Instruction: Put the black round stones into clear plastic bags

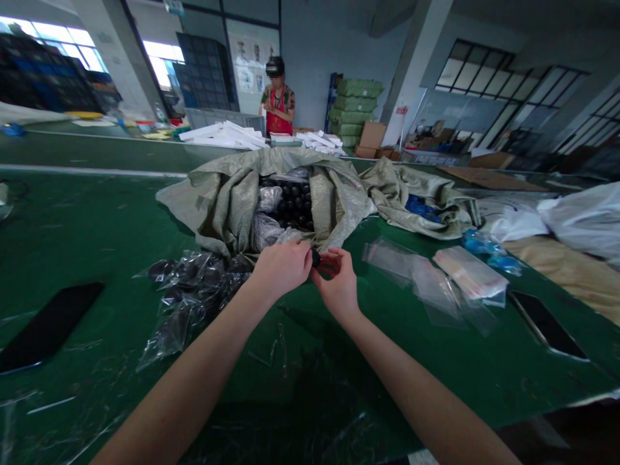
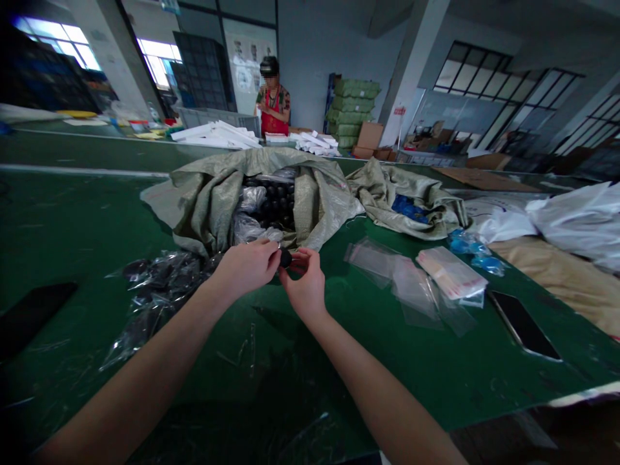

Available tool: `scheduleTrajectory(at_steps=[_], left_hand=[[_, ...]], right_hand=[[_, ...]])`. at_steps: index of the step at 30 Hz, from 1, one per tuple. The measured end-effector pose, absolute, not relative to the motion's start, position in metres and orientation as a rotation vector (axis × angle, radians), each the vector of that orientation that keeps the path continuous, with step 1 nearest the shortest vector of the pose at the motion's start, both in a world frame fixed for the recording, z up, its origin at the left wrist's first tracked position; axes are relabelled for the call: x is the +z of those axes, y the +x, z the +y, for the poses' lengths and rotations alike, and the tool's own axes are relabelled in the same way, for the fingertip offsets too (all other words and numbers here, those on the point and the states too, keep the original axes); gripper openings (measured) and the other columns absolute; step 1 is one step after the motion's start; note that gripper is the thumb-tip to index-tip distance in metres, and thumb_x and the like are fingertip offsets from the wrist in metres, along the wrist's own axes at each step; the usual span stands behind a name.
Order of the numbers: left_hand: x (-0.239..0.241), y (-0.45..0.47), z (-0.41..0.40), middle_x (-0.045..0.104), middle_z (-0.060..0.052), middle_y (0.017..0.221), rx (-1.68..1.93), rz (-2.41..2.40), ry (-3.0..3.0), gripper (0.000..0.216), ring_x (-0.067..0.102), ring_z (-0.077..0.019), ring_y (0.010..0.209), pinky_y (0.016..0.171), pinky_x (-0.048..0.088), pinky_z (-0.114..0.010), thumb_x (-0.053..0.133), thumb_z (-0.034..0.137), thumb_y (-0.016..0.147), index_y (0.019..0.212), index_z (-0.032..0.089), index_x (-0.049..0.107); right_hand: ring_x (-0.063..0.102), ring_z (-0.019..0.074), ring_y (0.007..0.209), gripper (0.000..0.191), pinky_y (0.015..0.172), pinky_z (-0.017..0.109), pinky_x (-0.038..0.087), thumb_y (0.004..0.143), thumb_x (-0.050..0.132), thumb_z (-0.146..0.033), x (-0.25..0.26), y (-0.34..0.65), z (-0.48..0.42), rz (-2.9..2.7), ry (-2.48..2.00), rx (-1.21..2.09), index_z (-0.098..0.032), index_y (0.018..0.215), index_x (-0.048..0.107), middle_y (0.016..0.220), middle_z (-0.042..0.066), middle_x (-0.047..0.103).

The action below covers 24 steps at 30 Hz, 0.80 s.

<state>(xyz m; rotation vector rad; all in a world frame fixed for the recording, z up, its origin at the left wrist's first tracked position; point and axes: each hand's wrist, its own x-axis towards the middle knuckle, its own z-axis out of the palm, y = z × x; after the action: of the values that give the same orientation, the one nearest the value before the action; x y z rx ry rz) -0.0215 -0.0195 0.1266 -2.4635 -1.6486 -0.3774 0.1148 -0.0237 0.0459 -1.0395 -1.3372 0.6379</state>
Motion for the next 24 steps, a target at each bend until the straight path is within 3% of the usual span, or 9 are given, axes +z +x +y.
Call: scheduleTrajectory(at_steps=[15,20,24], left_hand=[[0.124,-0.015,-0.022,0.063,-0.010,0.110,-0.406,-1.703,-2.389,0.033,0.067,-0.0233,0.078,0.065,0.049,-0.033,0.033,0.032,0.094,0.099,0.019,0.063],[0.124,-0.017,-0.017,0.068,-0.008,0.094,-0.574,-1.884,-2.366,0.022,0.068,-0.0248,0.083,0.071,0.050,-0.033,0.042,0.030,0.089,0.097,0.019,0.060],[0.125,-0.024,-0.011,0.071,-0.007,0.089,-0.709,-2.017,-2.361,0.031,0.069,-0.0248,0.085,0.077,0.051,-0.034,0.049,0.029,0.086,0.114,0.020,0.054]], right_hand=[[0.067,0.0201,0.086,0.044,0.079,0.038,0.058,0.068,0.070,-0.017,0.062,0.124,-0.023,-1.617,-1.160,0.402,-0.023,0.106,0.048,0.099,0.005,0.066],[0.064,0.0210,0.090,0.041,0.081,0.038,0.056,0.071,0.066,-0.013,0.066,0.125,-0.026,-1.700,-1.153,0.256,-0.022,0.107,0.049,0.101,0.005,0.063],[0.061,0.0248,0.097,0.040,0.085,0.042,0.054,0.073,0.061,-0.010,0.066,0.123,-0.030,-1.801,-1.128,0.074,-0.022,0.109,0.050,0.102,0.008,0.062]])
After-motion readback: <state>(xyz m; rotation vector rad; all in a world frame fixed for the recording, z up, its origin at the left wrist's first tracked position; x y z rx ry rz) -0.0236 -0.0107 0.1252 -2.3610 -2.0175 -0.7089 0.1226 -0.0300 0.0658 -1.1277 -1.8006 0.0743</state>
